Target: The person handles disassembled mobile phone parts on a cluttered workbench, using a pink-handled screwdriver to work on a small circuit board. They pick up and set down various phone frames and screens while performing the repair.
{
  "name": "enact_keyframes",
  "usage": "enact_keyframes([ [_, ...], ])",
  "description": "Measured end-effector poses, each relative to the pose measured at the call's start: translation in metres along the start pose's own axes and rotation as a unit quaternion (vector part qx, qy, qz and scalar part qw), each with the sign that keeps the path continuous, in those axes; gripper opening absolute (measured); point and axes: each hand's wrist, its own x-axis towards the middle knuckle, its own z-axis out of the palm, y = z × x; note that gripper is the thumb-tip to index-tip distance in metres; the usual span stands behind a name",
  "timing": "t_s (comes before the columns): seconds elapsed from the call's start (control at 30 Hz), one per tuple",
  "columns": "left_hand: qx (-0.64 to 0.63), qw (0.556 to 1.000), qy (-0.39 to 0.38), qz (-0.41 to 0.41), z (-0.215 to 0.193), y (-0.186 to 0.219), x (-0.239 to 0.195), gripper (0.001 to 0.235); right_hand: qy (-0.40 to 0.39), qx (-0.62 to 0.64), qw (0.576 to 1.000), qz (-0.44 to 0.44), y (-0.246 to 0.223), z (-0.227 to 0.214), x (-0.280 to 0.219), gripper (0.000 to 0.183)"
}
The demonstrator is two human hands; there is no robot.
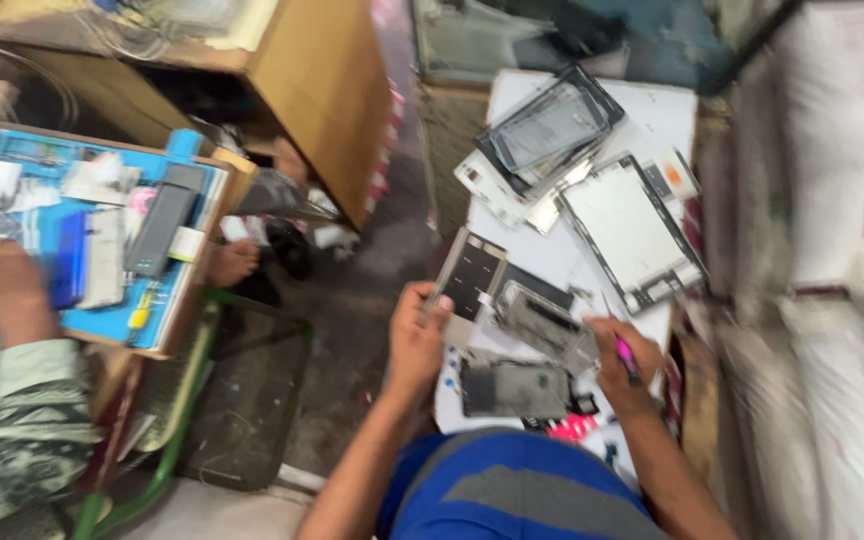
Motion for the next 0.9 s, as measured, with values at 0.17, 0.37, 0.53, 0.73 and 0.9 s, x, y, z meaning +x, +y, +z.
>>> enact_keyframes([
  [0.17, -0.098, 0.993, -0.064, 0.032, 0.007, -0.017, 0.006, 0.014, -0.032, 0.034, 0.998, 0.052, -0.005, 0.001, 0.005, 0.024],
  [0.37, -0.164, 0.98, -0.112, 0.017, 0.015, -0.033, 0.006, 0.015, -0.081, -0.004, 0.995, 0.056, -0.009, 0.006, 0.011, 0.024],
  [0.53, -0.231, 0.961, -0.135, -0.068, 0.023, -0.023, 0.005, 0.008, -0.081, 0.0, 0.995, 0.056, -0.022, 0.009, 0.016, 0.024],
  [0.73, -0.271, 0.942, -0.151, -0.126, 0.033, -0.021, 0.006, 0.009, -0.085, -0.016, 0.996, 0.012, -0.03, 0.01, 0.021, 0.017],
  [0.9, -0.209, 0.96, -0.162, -0.089, 0.036, -0.038, 0.008, 0.011, -0.075, -0.073, 0.994, -0.041, -0.034, 0.012, 0.022, 0.017],
])
